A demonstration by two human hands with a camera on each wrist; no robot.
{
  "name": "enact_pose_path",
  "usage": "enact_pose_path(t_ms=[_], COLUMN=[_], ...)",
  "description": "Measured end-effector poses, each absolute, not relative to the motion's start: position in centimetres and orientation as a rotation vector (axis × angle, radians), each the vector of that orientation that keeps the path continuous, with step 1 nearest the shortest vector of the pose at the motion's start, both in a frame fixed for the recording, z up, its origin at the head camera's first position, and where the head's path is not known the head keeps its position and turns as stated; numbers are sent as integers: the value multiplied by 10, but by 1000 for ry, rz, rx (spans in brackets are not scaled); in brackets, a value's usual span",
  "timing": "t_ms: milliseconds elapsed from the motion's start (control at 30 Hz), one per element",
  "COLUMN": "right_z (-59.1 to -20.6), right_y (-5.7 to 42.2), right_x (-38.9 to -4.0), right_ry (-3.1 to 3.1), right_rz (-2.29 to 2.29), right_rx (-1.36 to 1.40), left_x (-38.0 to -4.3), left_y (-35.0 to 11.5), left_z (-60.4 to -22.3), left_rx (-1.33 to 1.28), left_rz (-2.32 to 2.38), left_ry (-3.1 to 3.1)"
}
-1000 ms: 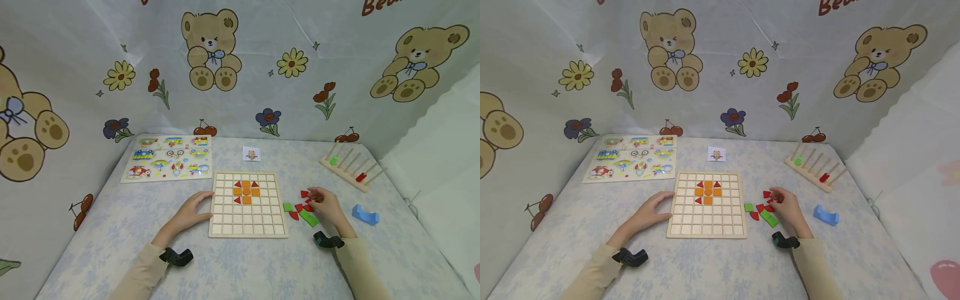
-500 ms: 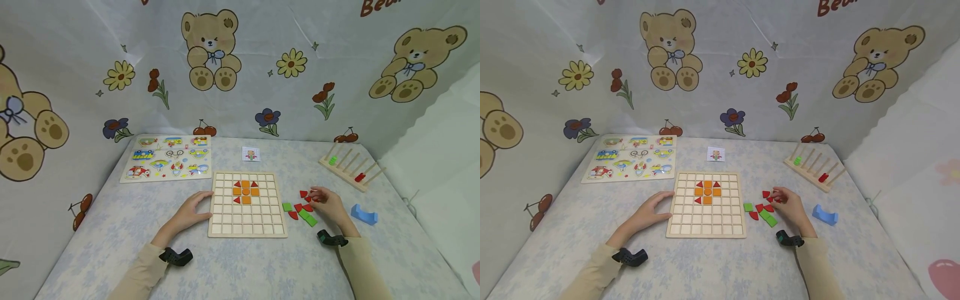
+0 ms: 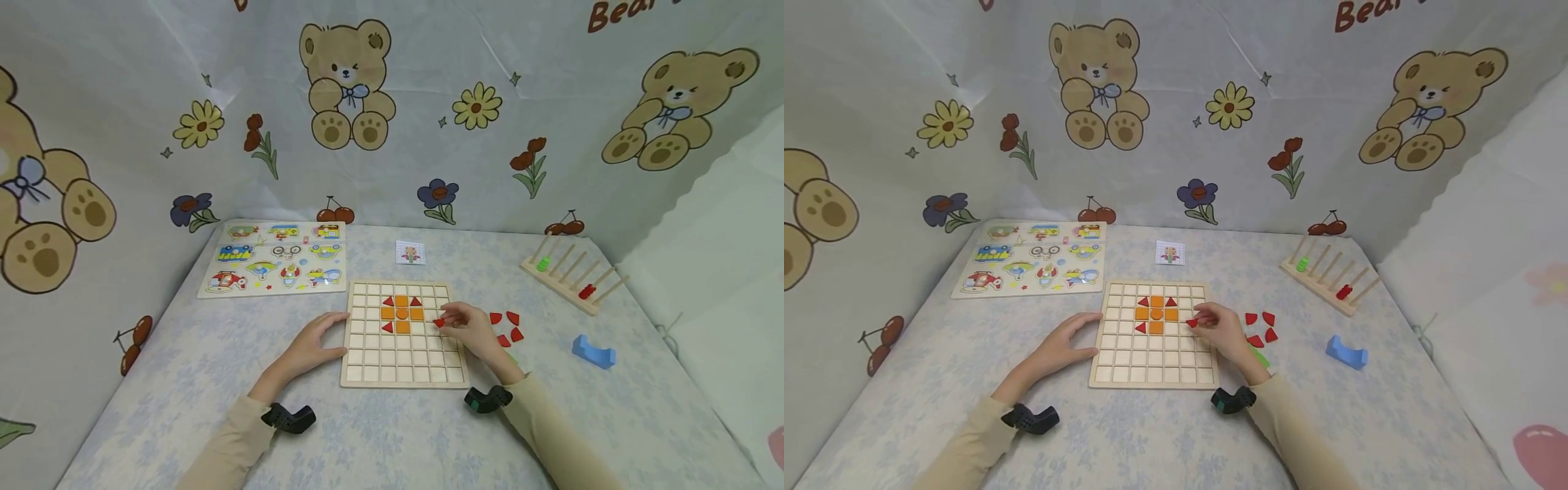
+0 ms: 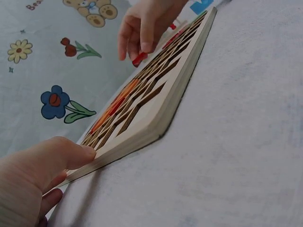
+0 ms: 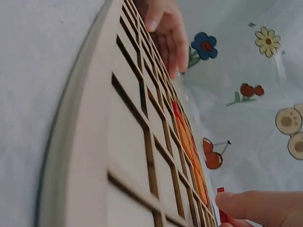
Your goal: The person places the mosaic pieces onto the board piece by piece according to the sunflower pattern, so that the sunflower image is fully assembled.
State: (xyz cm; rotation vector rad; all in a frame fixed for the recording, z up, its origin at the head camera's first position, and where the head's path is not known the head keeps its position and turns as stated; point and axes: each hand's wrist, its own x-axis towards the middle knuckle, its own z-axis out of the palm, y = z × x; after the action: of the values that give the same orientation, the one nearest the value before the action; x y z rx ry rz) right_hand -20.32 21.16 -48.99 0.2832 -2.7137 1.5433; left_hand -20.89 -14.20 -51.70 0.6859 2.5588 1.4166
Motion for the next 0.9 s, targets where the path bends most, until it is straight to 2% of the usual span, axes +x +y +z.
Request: enact_pose_path(t_ms=[233, 900], right_z=[-497, -502], right_y=[173, 163], right_x=[-203, -205], right_ry=[-2722, -2676], right_rz=[1512, 1455], right_rx=[318, 341], left_x=[-208, -209], left_y=[-139, -141], left_z=[-521, -515], left_rx=[697, 665], left_rz=[1412, 1391], left_ry=[2551, 2576])
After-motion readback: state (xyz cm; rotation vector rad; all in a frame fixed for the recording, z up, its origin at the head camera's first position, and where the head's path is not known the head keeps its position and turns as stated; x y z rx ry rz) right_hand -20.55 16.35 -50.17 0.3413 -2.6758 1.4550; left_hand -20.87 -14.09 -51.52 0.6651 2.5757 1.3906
